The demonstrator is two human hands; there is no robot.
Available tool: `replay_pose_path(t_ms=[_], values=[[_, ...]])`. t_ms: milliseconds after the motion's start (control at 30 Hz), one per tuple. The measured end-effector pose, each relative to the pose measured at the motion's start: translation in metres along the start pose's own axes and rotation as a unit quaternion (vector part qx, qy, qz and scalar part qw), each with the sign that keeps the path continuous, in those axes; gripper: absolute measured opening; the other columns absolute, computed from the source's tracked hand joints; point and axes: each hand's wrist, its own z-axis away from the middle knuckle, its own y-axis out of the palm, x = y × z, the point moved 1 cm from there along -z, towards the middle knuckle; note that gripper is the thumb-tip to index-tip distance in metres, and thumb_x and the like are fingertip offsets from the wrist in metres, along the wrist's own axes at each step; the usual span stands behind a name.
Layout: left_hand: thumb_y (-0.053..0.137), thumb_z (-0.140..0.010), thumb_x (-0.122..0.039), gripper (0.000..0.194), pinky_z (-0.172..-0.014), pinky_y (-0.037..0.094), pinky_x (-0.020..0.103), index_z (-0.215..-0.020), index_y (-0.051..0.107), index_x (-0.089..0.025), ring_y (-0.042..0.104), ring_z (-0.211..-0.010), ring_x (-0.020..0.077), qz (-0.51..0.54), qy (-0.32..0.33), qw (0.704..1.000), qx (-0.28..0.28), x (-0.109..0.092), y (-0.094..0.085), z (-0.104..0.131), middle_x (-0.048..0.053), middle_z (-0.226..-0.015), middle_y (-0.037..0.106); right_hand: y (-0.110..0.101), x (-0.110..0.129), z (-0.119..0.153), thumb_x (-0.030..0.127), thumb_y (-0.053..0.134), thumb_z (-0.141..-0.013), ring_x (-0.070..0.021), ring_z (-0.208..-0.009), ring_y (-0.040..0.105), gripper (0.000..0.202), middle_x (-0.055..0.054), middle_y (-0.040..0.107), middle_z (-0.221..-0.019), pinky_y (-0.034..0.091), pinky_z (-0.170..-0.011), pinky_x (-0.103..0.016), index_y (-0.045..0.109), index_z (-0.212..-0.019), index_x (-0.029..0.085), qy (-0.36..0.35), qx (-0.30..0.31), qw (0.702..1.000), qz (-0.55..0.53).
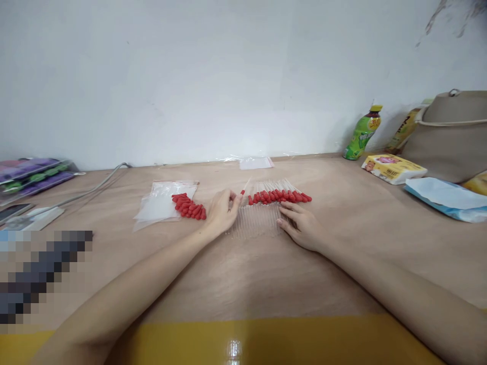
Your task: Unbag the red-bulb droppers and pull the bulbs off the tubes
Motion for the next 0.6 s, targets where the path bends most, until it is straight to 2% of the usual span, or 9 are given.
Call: replay_pose_path(t_ms=[133,267,433,600], values=[[0.038,-0.088,-0.036,0.022,-0.073,0.039,0.034,-0.076,0.047,-0.019,0.051,-0.077,0.0180,0.014,0.061,0.997,-0.048,0.007,-0.022,0.033,0.003,-0.077,0.055,0.000,0.001,0.000,0.041,0.045,-0.084,-0.0302,-0.115,0.049,0.041,-0.019,0.051,-0.123,0.043,-0.093,-0.050,0.061,-0.109,0.012,0.016,-0.015,1.000,-0.010],[0.039,-0.088,-0.033,0.018,-0.074,0.039,0.035,-0.079,0.048,-0.020,0.050,-0.078,0.0188,0.003,0.091,0.995,-0.041,0.017,-0.032,0.053,0.004,-0.077,0.055,0.001,0.001,0.000,0.044,0.045,-0.084,-0.0301,-0.116,0.047,0.040,-0.018,0.050,-0.125,0.042,-0.092,-0.050,0.063,-0.105,0.014,0.049,-0.026,0.998,-0.041],[0.043,-0.086,-0.030,0.013,-0.074,0.040,0.035,-0.082,0.050,-0.020,0.050,-0.078,0.0193,0.009,0.113,0.993,-0.030,0.022,-0.032,0.057,0.004,-0.079,0.056,0.001,0.001,-0.001,0.038,0.045,-0.084,-0.0269,-0.116,0.047,0.036,-0.016,0.051,-0.123,0.040,-0.095,-0.048,0.061,-0.107,0.015,0.090,-0.056,0.988,-0.112],[0.046,-0.086,-0.028,0.010,-0.076,0.038,0.036,-0.084,0.051,-0.019,0.050,-0.079,0.0188,-0.005,0.156,0.988,-0.009,0.020,-0.030,0.058,0.004,-0.080,0.058,0.001,-0.007,-0.001,0.024,0.041,-0.084,-0.0215,-0.111,0.050,0.028,-0.011,0.056,-0.115,0.040,-0.095,-0.044,0.061,-0.103,0.019,0.074,-0.108,0.979,-0.156]])
